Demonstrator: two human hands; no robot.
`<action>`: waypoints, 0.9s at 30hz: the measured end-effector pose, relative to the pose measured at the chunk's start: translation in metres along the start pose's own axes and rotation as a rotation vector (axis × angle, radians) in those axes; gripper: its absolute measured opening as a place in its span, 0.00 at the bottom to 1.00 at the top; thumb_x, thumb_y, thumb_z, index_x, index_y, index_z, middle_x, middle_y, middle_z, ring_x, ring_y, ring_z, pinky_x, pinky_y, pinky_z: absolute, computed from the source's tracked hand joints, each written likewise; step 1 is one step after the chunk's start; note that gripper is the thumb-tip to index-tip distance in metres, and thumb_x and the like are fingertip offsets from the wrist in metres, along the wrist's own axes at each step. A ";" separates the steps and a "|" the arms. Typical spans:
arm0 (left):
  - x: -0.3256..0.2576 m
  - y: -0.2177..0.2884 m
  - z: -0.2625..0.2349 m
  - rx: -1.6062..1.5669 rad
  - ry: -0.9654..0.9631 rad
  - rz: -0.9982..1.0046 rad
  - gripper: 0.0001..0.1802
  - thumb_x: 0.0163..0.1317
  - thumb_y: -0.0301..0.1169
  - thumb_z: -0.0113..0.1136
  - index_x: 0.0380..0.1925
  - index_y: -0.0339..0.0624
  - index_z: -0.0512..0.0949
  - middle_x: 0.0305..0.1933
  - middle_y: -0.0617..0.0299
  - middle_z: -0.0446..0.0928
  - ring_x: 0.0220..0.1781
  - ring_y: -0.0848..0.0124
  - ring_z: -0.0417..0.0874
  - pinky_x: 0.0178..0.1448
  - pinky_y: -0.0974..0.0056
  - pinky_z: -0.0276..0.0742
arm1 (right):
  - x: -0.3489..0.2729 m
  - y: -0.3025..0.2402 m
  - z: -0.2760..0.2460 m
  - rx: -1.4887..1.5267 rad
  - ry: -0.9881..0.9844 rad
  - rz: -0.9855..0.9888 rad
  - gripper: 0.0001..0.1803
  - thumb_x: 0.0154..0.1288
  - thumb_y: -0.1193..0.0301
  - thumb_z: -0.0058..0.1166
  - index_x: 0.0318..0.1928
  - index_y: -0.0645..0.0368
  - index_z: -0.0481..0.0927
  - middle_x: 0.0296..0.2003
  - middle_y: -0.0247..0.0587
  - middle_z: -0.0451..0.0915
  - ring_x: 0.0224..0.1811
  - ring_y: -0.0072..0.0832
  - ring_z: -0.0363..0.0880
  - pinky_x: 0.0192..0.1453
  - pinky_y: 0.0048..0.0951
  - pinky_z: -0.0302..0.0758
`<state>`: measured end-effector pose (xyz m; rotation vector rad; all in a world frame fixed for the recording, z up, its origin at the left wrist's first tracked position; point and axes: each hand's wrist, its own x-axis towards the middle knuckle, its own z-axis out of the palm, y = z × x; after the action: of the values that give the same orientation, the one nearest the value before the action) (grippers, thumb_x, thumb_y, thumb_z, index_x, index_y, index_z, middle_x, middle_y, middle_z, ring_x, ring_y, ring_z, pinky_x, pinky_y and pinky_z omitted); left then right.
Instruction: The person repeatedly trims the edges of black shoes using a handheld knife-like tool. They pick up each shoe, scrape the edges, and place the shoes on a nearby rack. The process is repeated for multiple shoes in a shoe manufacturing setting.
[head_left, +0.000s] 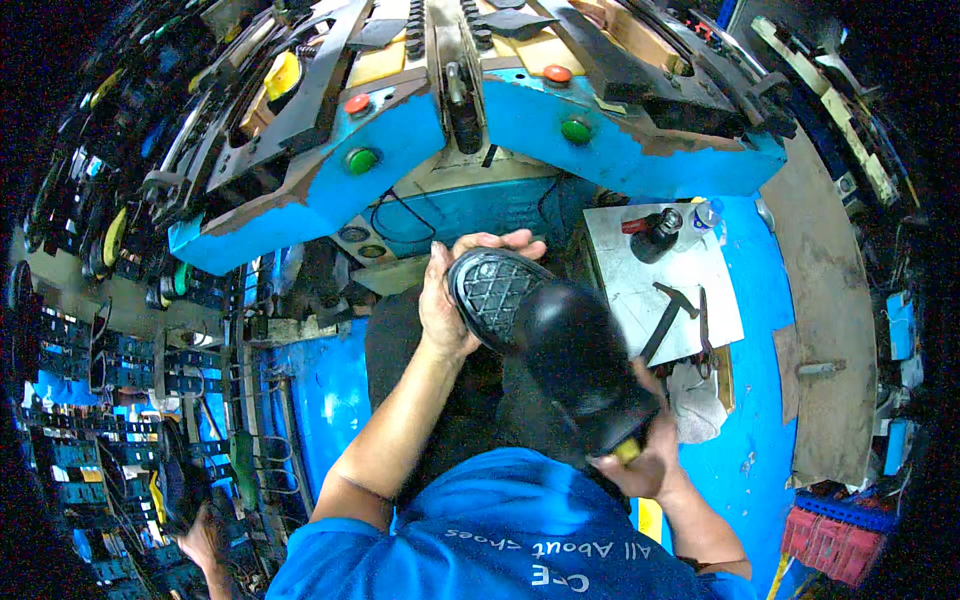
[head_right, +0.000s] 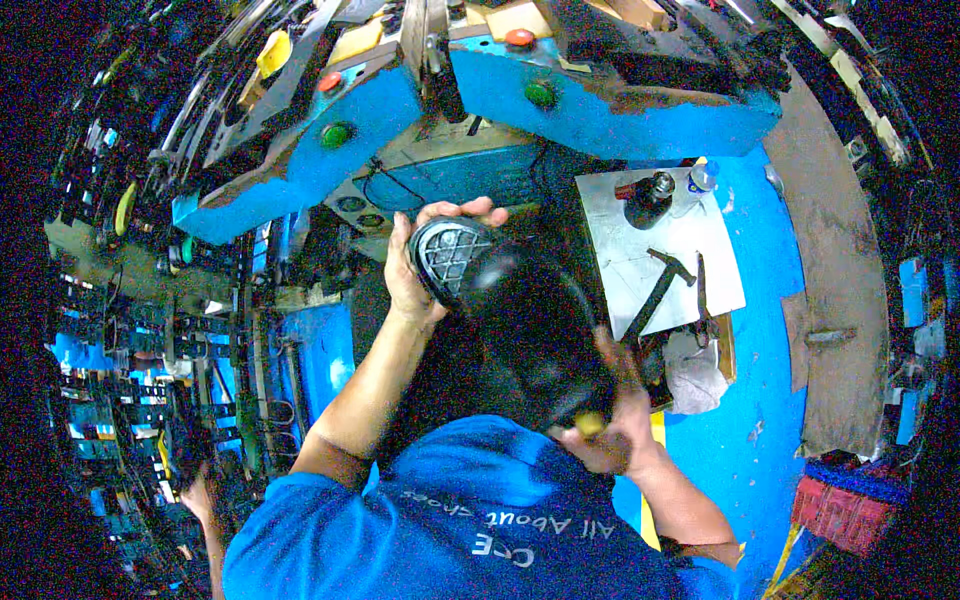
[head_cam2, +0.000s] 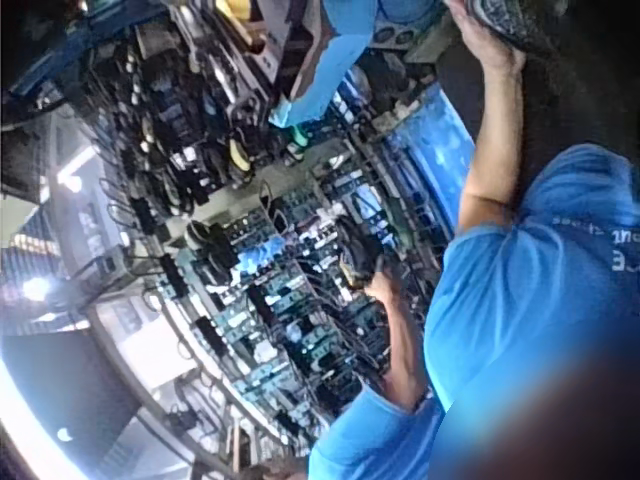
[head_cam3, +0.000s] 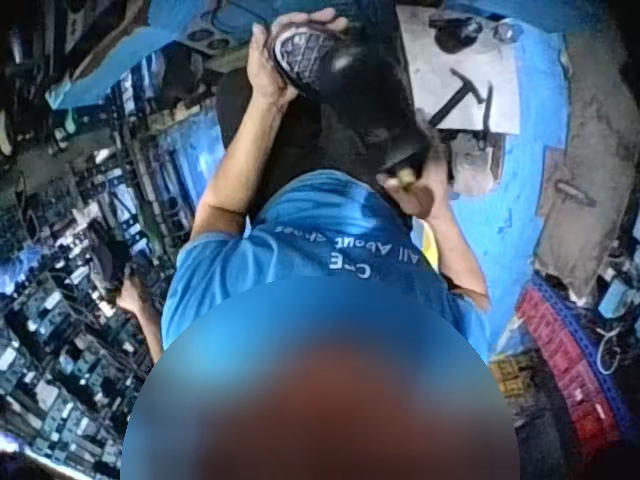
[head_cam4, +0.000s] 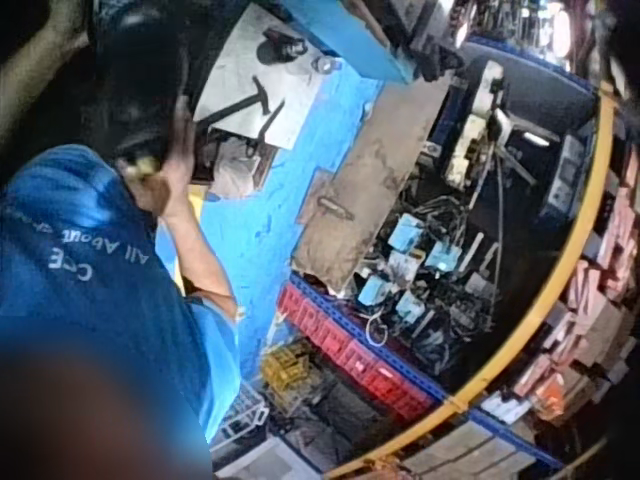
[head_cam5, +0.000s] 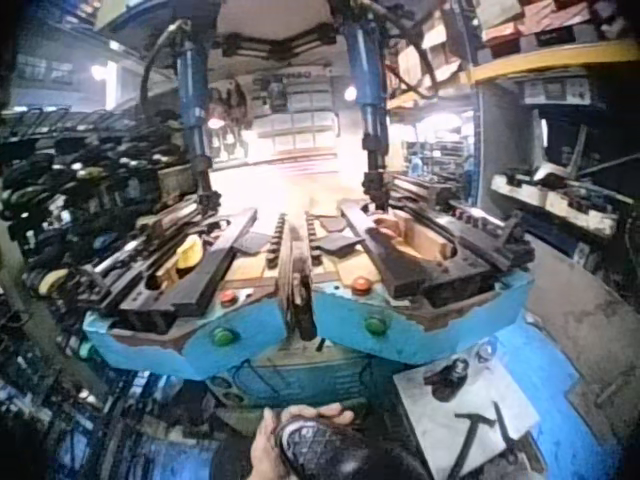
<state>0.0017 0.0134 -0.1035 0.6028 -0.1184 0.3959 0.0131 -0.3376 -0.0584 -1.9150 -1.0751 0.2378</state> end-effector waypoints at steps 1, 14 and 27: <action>0.004 -0.003 0.000 -0.002 0.001 -0.031 0.46 0.86 0.74 0.40 0.63 0.39 0.81 0.71 0.32 0.84 0.76 0.33 0.84 0.82 0.28 0.77 | -0.002 0.006 0.009 -0.004 -0.011 0.016 0.68 0.60 0.50 0.83 0.89 0.71 0.58 0.82 0.69 0.69 0.84 0.65 0.69 0.88 0.60 0.68; 0.022 -0.025 0.022 0.170 -0.256 -0.070 0.41 0.85 0.66 0.43 0.63 0.34 0.79 0.64 0.36 0.86 0.68 0.41 0.89 0.77 0.36 0.82 | 0.000 0.019 0.025 -0.085 -0.009 0.041 0.69 0.58 0.49 0.83 0.91 0.65 0.58 0.84 0.69 0.67 0.82 0.67 0.71 0.86 0.62 0.72; 0.017 -0.017 0.024 0.246 -0.266 -0.039 0.36 0.82 0.60 0.50 0.63 0.34 0.80 0.65 0.37 0.86 0.70 0.43 0.88 0.79 0.39 0.79 | 0.006 0.020 0.026 -0.085 0.000 0.020 0.68 0.58 0.54 0.84 0.90 0.66 0.59 0.81 0.70 0.71 0.82 0.68 0.73 0.84 0.60 0.76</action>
<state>0.0238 -0.0076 -0.0892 0.8987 -0.3149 0.2927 0.0139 -0.3215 -0.0876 -2.0025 -1.0816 0.2059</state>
